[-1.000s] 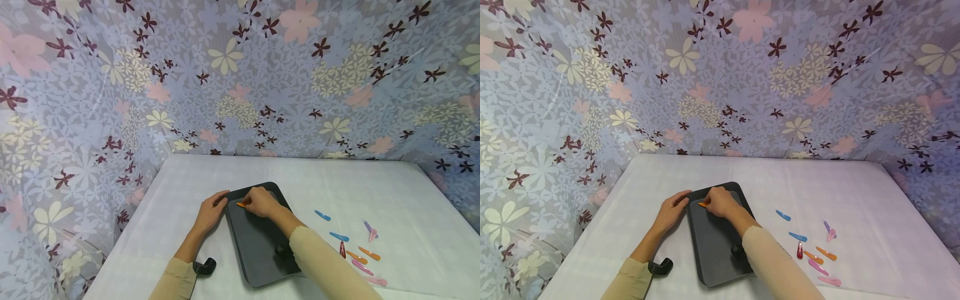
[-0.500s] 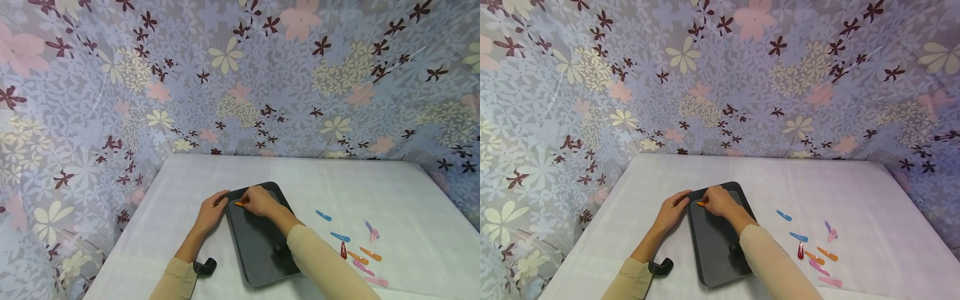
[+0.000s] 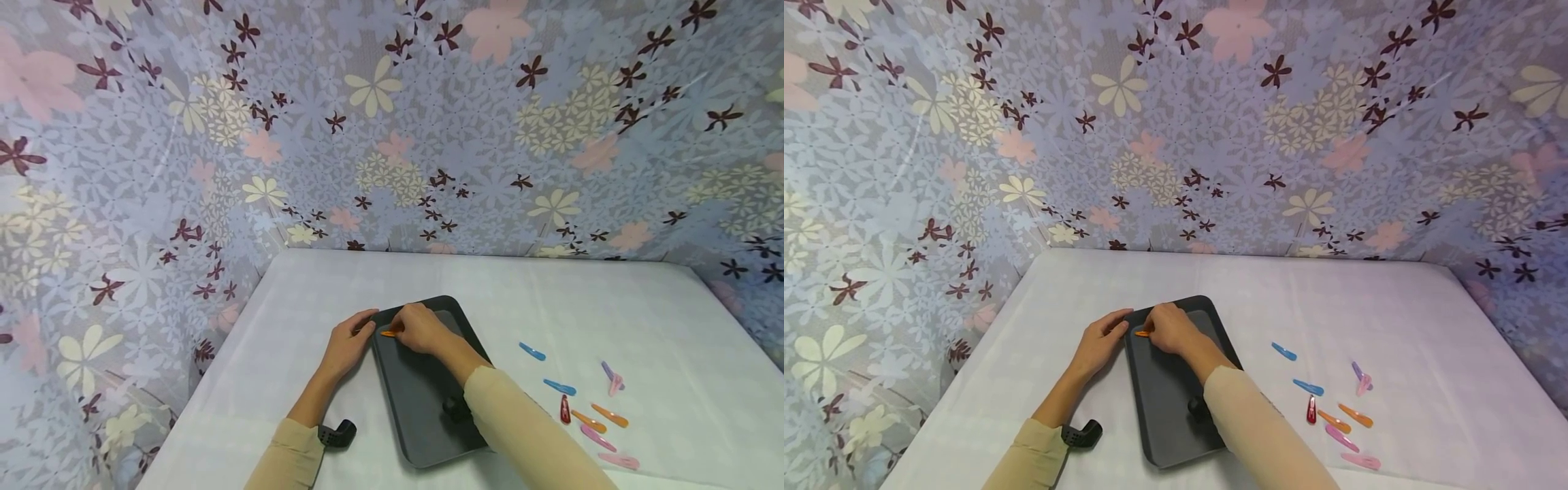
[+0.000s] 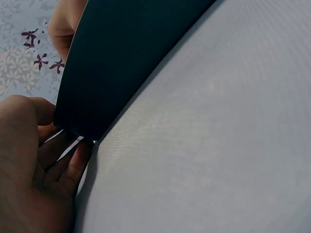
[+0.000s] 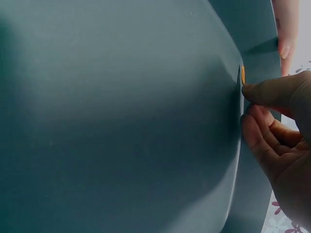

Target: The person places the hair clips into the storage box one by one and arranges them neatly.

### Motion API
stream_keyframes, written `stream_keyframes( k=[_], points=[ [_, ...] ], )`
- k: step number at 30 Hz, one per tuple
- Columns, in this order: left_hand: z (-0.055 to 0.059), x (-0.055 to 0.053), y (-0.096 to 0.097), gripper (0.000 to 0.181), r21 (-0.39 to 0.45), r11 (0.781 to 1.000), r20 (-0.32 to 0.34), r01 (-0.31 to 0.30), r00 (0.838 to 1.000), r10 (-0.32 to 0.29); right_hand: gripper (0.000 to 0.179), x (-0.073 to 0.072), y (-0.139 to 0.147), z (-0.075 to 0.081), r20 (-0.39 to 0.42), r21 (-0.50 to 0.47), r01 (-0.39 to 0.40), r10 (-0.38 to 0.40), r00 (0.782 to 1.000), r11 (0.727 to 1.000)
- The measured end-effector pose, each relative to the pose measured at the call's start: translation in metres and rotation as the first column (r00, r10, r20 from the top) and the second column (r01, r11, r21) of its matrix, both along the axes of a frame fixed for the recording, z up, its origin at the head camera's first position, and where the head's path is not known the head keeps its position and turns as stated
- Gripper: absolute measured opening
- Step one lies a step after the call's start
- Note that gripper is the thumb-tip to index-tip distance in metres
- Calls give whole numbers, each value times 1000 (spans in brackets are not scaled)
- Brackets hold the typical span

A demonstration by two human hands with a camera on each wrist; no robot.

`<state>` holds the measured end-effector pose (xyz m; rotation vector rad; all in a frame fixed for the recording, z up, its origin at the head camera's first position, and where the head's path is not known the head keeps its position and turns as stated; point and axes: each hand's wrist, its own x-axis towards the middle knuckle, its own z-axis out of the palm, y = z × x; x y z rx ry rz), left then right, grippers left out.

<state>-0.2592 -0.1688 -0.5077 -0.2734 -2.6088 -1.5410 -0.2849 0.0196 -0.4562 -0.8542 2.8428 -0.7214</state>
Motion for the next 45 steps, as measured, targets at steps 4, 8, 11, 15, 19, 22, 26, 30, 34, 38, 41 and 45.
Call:
stream_keyframes(
  k=[4, 8, 11, 15, 19, 22, 26, 30, 34, 38, 41, 45],
  points=[
    [-1, -1, 1, 32, 4, 1000, 11, -3, 1000, 3, 15, -1, 0, 0, -6, 3, 3, -3, 1000, 1000],
    [0, 0, 0, 32, 6, 1000, 9, -4, 1000, 4, 14, -3, 0, -1, -6, -1, 7, -7, 1000, 1000],
    [0, -1, -1, 32, 2, 1000, 4, -2, 1000, 2, 14, -4, -1, -2, -8, -8, -4, 4, 1000, 1000],
    [1, 0, -1, 33, -4, 1000, 10, 0, 1000, 0, 15, -5, -2, -6, -17, 0, -17, 17, 1000, 1000],
    [1, 1, -1, 33, -4, 1000, 3, 2, 1000, -2, 15, -6, -3, -7, -27, 10, -21, 21, 999, 1000],
    [0, 0, -1, 32, 1, 1000, 0, -2, 1000, 2, 16, -6, -4, -7, -34, 16, -13, 14, 999, 1000],
    [0, -1, 0, 31, 7, 1000, 2, -1, 1000, 1, 17, -5, -4, -8, -38, 38, 10, -9, 999, 999],
    [0, -1, 0, 32, 3, 1000, -2, 1, 1000, -1, 19, -4, -5, -10, -52, 55, 35, -32, 998, 998],
    [0, -1, 0, 33, 1, 1000, 5, 2, 1000, -2, 18, -4, -5, -13, -81, 59, 59, -54, 995, 997],
    [-1, -2, 0, 34, -7, 1000, 11, -1, 1000, 1, 16, -4, -6, -14, -105, 54, 74, -68, 992, 996],
    [-1, -2, -1, 34, -4, 1000, 7, 0, 1000, 0, 15, -4, -7, -16, -134, 49, 85, -77, 988, 995],
    [-2, -2, -1, 33, 2, 1000, 3, -1, 1000, 1, 15, -3, -7, -17, -173, 39, 101, -93, 981, 994]
  ],
)
